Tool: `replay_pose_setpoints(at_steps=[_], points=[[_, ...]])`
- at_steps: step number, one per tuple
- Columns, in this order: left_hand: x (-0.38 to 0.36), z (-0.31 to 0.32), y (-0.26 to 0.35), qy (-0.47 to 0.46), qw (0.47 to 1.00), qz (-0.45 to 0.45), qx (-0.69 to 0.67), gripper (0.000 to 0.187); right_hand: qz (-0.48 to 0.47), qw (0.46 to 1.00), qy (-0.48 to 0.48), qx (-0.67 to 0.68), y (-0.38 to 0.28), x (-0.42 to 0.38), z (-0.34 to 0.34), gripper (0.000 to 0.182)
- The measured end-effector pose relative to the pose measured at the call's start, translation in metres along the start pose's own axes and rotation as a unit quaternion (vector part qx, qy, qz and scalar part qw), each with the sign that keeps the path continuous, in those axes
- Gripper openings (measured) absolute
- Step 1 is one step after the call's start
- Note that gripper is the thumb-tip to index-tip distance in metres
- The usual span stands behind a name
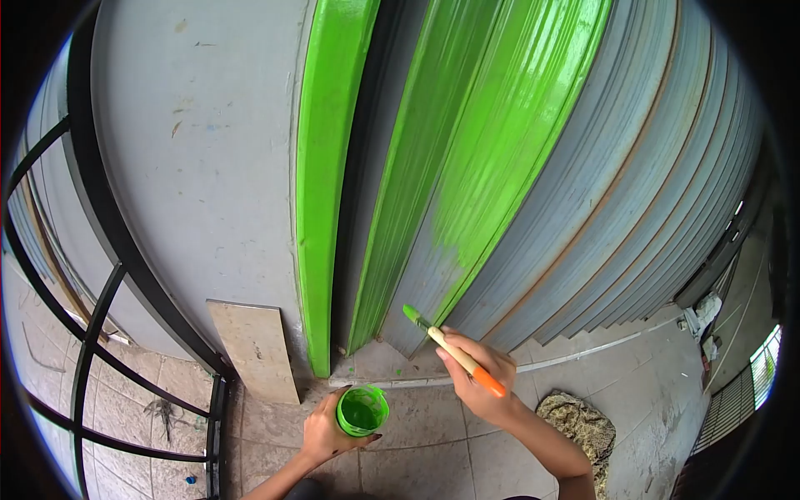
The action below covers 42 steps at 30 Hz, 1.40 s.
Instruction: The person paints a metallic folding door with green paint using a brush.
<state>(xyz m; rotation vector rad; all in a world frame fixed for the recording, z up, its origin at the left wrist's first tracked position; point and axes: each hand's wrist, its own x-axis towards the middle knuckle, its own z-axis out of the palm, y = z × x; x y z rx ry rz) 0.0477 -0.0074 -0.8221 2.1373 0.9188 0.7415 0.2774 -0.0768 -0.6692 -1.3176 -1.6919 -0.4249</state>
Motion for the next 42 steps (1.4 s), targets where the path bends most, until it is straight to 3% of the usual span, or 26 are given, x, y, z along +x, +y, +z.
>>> replay_pose_setpoints(at_steps=[1,4,7,8,14,18,23,26,28,31,36,39,40,42], points=[[0.003,0.002,-0.005,0.0,1.0,0.007,-0.013,0.095,-0.081,0.993,-0.02,-0.087,0.002,0.018,0.001,0.027],[0.011,0.004,-0.014,-0.015,0.998,0.02,-0.049,0.096,-0.145,0.966,-0.069,-0.201,0.009,0.047,0.017,0.027],[0.02,0.009,-0.024,-0.023,0.996,0.031,-0.08,0.096,-0.147,0.927,-0.125,-0.322,0.031,0.055,0.035,0.037],[0.02,0.011,-0.027,-0.019,0.995,0.04,-0.09,0.095,-0.147,0.919,-0.132,-0.342,0.029,0.07,0.029,0.024],[0.02,0.012,-0.032,-0.047,0.99,0.047,-0.125,0.094,-0.2,0.871,0.005,-0.448,0.001,0.112,0.017,0.019],[0.018,0.006,-0.034,-0.067,0.986,0.045,-0.148,0.094,-0.173,0.869,-0.154,-0.438,0.031,0.029,0.084,0.013],[0.014,-0.006,-0.041,-0.069,0.987,0.033,-0.142,0.092,-0.173,0.89,-0.213,-0.365,0.038,0.008,0.103,0.008],[0.014,-0.011,-0.045,-0.073,0.987,0.029,-0.137,0.091,-0.152,0.894,-0.121,-0.404,0.021,0.081,0.066,0.008],[0.016,-0.011,-0.045,-0.075,0.987,0.025,-0.138,0.09,-0.187,0.885,-0.041,-0.424,-0.001,0.13,0.037,0.014],[0.017,-0.014,-0.041,-0.084,0.986,0.018,-0.141,0.089,-0.242,0.851,-0.008,-0.467,-0.004,0.152,0.023,0.017],[0.017,-0.014,-0.038,-0.107,0.982,0.018,-0.152,0.09,-0.254,0.814,-0.188,-0.487,0.035,0.068,0.068,0.011],[0.015,-0.016,-0.035,-0.128,0.98,-0.006,-0.152,0.091,-0.188,0.862,-0.252,-0.398,0.03,0.044,0.077,0.011],[0.014,-0.016,-0.036,-0.127,0.98,-0.004,-0.155,0.091,-0.15,0.879,-0.262,-0.37,0.021,0.05,0.073,0.011],[0.013,-0.015,-0.037,-0.125,0.979,0.0,-0.161,0.091,-0.178,0.868,-0.205,-0.416,0.014,0.078,0.062,0.011]])
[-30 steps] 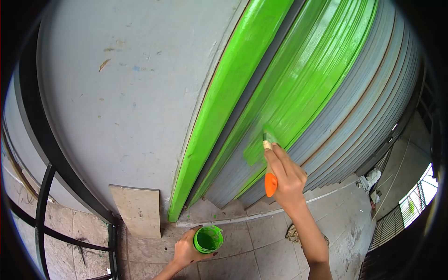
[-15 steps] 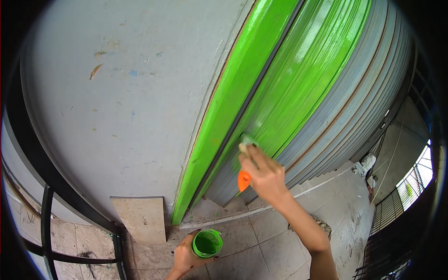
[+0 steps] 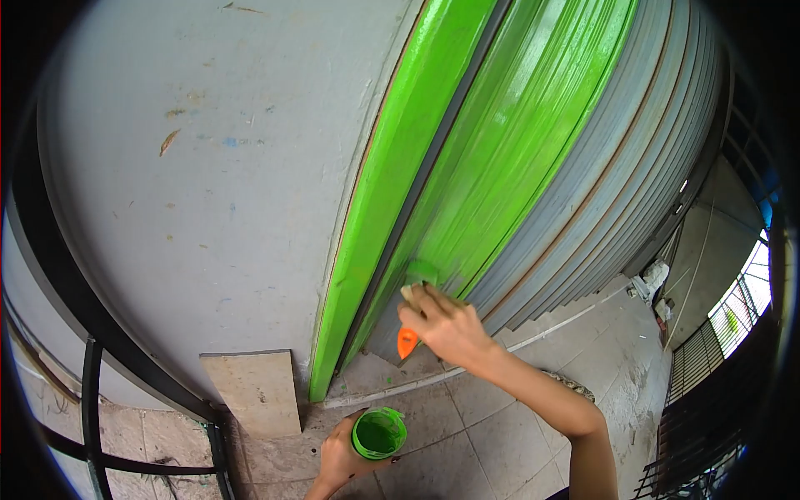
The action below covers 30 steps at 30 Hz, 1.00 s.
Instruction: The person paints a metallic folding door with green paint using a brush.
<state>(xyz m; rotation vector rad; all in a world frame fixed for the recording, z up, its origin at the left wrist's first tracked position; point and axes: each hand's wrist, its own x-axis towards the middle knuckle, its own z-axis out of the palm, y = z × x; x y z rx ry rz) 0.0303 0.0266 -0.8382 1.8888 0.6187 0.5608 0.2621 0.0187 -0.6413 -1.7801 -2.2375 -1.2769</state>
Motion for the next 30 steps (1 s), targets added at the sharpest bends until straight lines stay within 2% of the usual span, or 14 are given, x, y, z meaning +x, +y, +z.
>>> replay_pose_setpoints(at_steps=[1,4,7,10,12,15,16,18,22,25,30], points=[[0.0,0.0,0.001,0.001,1.0,0.004,0.002,0.091,0.014,0.997,0.065,-0.029,0.015,0.018,-0.019,0.009],[0.0,0.001,0.006,0.005,1.0,0.015,0.007,0.091,0.09,0.979,0.171,-0.069,0.053,0.048,-0.06,0.012],[0.001,0.002,0.006,0.003,1.0,0.023,0.007,0.09,0.057,0.972,0.192,-0.124,0.046,0.049,-0.048,0.013],[-0.002,0.002,0.005,-0.001,1.0,0.018,-0.002,0.09,0.009,0.99,0.107,-0.094,0.003,0.01,0.014,0.012],[-0.001,0.002,0.006,0.003,1.0,0.019,0.003,0.09,-0.016,0.999,0.044,-0.021,-0.02,-0.021,0.044,0.011],[-0.003,-0.003,0.011,0.006,1.0,0.022,-0.008,0.091,-0.013,0.996,-0.029,0.085,-0.035,-0.045,0.055,0.012],[-0.003,-0.004,0.011,0.004,1.0,0.021,-0.002,0.091,-0.003,0.995,-0.032,0.089,-0.026,-0.039,0.044,0.013],[-0.005,-0.004,0.011,0.001,1.0,0.018,0.007,0.092,0.046,0.997,0.029,0.052,0.0,-0.016,0.017,0.013],[-0.004,-0.001,0.012,0.003,1.0,0.026,0.014,0.092,0.078,0.974,0.192,-0.091,0.044,0.03,-0.053,0.012],[-0.002,0.002,0.013,0.005,0.999,0.031,0.0,0.092,0.111,0.971,0.172,-0.121,0.038,0.026,-0.047,0.013],[-0.003,0.001,0.014,0.0,0.999,0.033,-0.005,0.093,0.071,0.993,0.063,-0.068,-0.031,-0.045,0.041,0.01]])
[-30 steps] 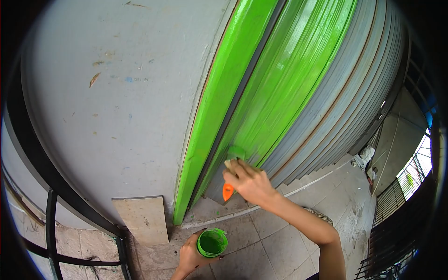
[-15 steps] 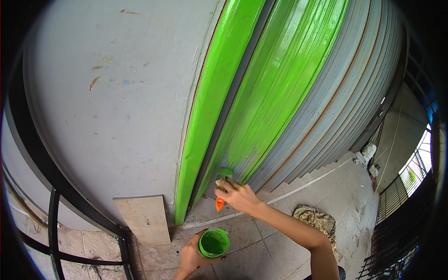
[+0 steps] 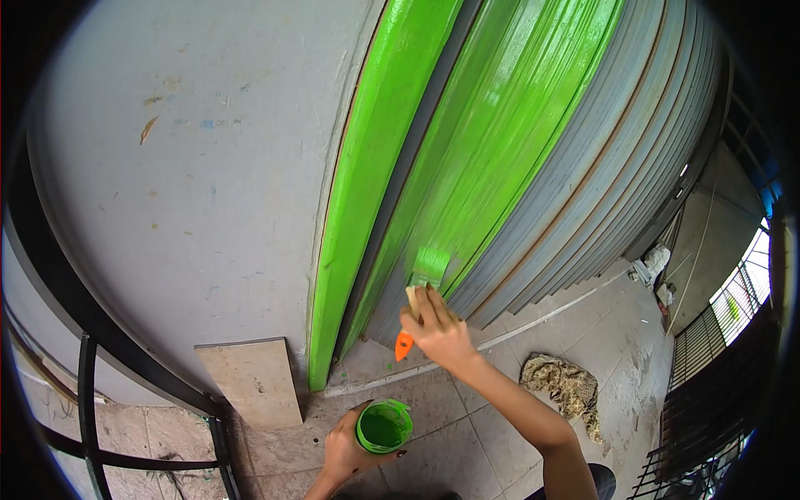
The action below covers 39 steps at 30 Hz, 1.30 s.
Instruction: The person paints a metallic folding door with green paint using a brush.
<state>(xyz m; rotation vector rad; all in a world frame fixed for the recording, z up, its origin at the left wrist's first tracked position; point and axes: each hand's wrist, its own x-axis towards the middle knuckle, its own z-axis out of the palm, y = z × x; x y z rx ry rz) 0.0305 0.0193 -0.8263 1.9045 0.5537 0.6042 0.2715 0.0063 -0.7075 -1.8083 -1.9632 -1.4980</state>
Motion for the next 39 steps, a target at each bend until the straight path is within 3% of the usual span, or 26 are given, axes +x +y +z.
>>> replay_pose_setpoints(at_steps=[3,6,8,11,16,19,23,28,31,34,37,39], points=[[-0.002,-0.002,0.001,0.01,1.0,0.002,-0.006,0.094,0.01,0.976,-0.121,0.179,-0.031,-0.045,0.014,0.011],[-0.002,-0.003,-0.001,0.011,1.0,0.009,-0.002,0.094,0.027,0.986,-0.091,0.134,-0.012,-0.038,-0.001,0.012],[-0.001,-0.002,-0.002,0.021,0.999,0.028,0.008,0.093,0.109,0.987,-0.014,0.113,0.026,-0.004,-0.032,0.012],[0.001,0.0,-0.002,0.018,0.999,0.036,0.024,0.092,0.114,0.988,0.091,0.048,0.052,0.021,-0.064,0.01],[0.002,0.004,0.002,0.003,1.0,0.011,0.017,0.093,0.038,0.999,-0.028,0.019,-0.005,-0.053,-0.009,0.01],[0.001,0.005,-0.001,0.002,1.0,0.02,0.009,0.093,0.009,0.992,-0.083,0.099,-0.022,-0.067,0.004,0.008],[0.001,0.004,-0.004,0.002,1.0,0.021,0.014,0.093,0.037,0.992,-0.047,0.107,0.0,-0.03,-0.027,0.011],[0.004,0.005,-0.001,0.005,1.0,0.02,0.021,0.094,0.077,0.994,0.069,0.037,0.052,0.012,-0.063,0.009],[0.004,0.004,0.002,0.007,1.0,0.015,0.013,0.093,0.06,0.997,-0.039,0.027,0.008,-0.029,-0.039,0.009],[0.003,0.003,-0.003,0.009,1.0,0.022,0.002,0.091,0.066,0.975,-0.146,0.153,-0.013,-0.062,-0.024,0.009],[0.001,0.001,-0.007,0.009,1.0,0.009,-0.004,0.092,0.067,0.988,-0.078,0.115,0.012,-0.044,-0.032,0.01],[0.001,0.0,-0.005,-0.001,1.0,-0.015,-0.013,0.094,0.126,0.986,-0.038,0.098,0.038,-0.011,-0.058,0.015]])
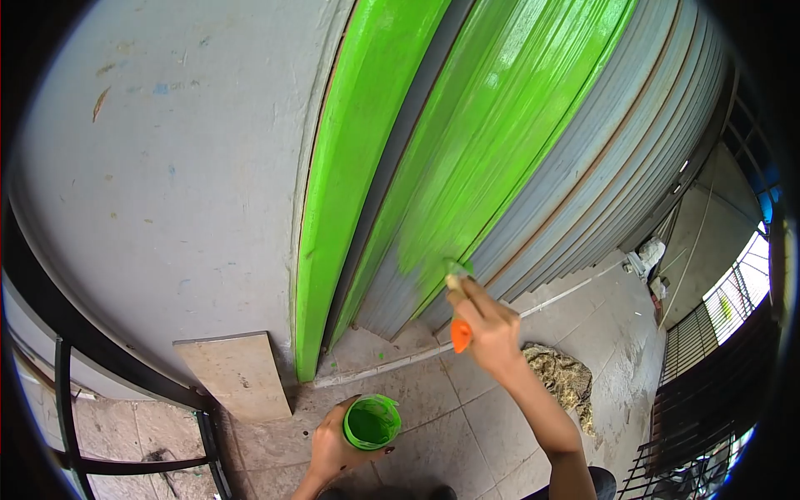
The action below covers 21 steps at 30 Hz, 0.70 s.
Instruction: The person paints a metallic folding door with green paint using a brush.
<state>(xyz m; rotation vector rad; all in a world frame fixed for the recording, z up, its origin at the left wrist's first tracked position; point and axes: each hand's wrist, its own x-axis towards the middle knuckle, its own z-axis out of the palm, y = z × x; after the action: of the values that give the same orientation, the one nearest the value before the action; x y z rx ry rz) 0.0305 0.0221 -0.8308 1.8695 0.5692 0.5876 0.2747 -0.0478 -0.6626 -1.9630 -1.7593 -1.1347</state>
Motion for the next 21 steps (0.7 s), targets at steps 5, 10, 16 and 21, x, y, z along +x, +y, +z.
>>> replay_pose_setpoints(at_steps=[5,10,16,21], points=[[0.002,0.002,0.001,-0.012,1.0,-0.006,0.006,0.093,0.04,0.987,0.148,-0.056,0.012,0.025,-0.034,0.024],[0.002,0.003,0.0,-0.008,1.0,0.022,0.003,0.093,0.042,0.999,0.028,-0.02,-0.012,-0.005,0.001,0.027],[-0.001,0.002,0.0,0.016,0.999,0.044,0.02,0.092,0.081,0.995,0.059,0.03,-0.013,0.016,-0.022,0.022],[0.0,0.0,0.003,0.012,0.999,0.036,0.024,0.093,0.066,0.993,0.093,-0.02,-0.005,0.026,-0.024,0.019]])
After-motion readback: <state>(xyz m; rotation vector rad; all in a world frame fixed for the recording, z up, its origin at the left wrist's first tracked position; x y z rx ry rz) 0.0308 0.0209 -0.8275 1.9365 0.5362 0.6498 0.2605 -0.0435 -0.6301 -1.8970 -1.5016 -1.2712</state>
